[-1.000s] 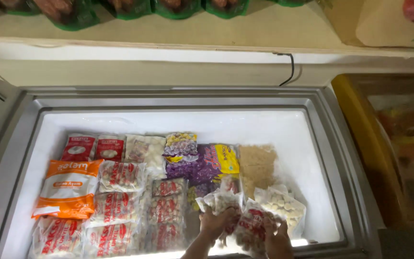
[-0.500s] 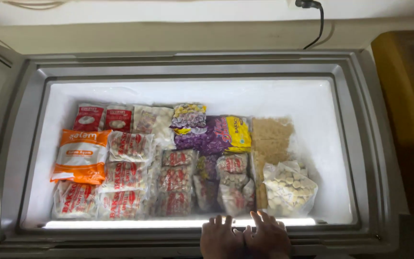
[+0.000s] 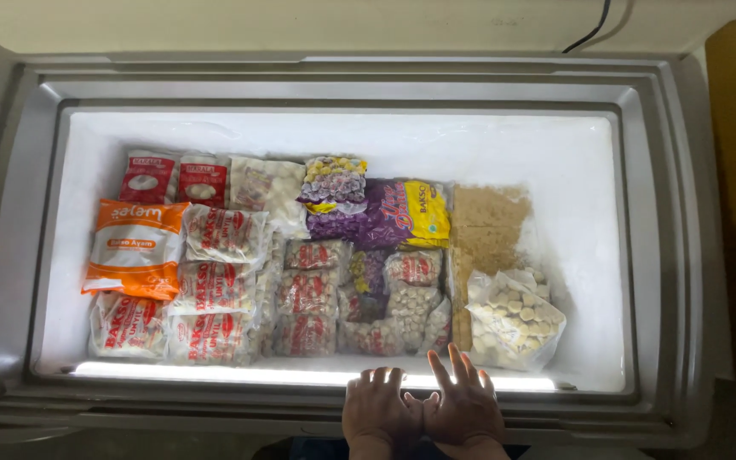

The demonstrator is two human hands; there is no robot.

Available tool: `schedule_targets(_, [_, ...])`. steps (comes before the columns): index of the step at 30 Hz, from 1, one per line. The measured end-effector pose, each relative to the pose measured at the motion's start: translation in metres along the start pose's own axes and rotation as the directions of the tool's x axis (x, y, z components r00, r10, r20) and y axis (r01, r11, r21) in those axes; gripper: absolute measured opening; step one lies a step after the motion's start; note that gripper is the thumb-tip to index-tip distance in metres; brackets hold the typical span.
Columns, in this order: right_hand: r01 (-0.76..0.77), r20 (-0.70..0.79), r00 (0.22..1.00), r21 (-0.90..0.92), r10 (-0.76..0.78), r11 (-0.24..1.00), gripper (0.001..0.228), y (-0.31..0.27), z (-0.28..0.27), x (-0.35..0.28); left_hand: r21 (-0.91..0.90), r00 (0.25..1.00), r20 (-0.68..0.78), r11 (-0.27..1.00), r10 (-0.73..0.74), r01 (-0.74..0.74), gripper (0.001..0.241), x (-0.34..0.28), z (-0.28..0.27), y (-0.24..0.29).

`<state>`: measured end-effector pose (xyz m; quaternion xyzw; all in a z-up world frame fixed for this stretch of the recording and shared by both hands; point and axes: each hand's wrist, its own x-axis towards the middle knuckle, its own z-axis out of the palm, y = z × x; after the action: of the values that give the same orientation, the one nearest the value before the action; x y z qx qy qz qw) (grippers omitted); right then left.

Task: Organizing and transferring bags of frozen meatballs and food products between several chest freezers.

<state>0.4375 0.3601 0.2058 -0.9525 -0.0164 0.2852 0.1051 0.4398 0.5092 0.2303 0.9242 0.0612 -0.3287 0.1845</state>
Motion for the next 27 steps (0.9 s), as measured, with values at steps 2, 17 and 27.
schedule_targets(2, [-0.027, 0.052, 0.998, -0.008, 0.028, 1.000, 0.091, -0.003, -0.003, -0.001, -0.006, 0.999, -0.049, 1.000, 0.000, 0.000, 0.048, -0.001, 0.002, -0.001])
schedule_targets(17, [-0.074, 0.204, 0.976, -0.020, 0.077, 0.997, 0.080, 0.000, -0.009, 0.003, 0.102, 1.000, -0.026, 0.995, -0.012, 0.015, 0.063, -0.001, -0.014, 0.009])
schedule_targets(27, [-0.110, 0.258, 0.960, -0.004, 0.107, 0.994, 0.068, 0.000, -0.008, 0.003, 0.060, 0.981, 0.187, 0.997, -0.058, 0.048, 0.053, -0.008, -0.027, 0.013])
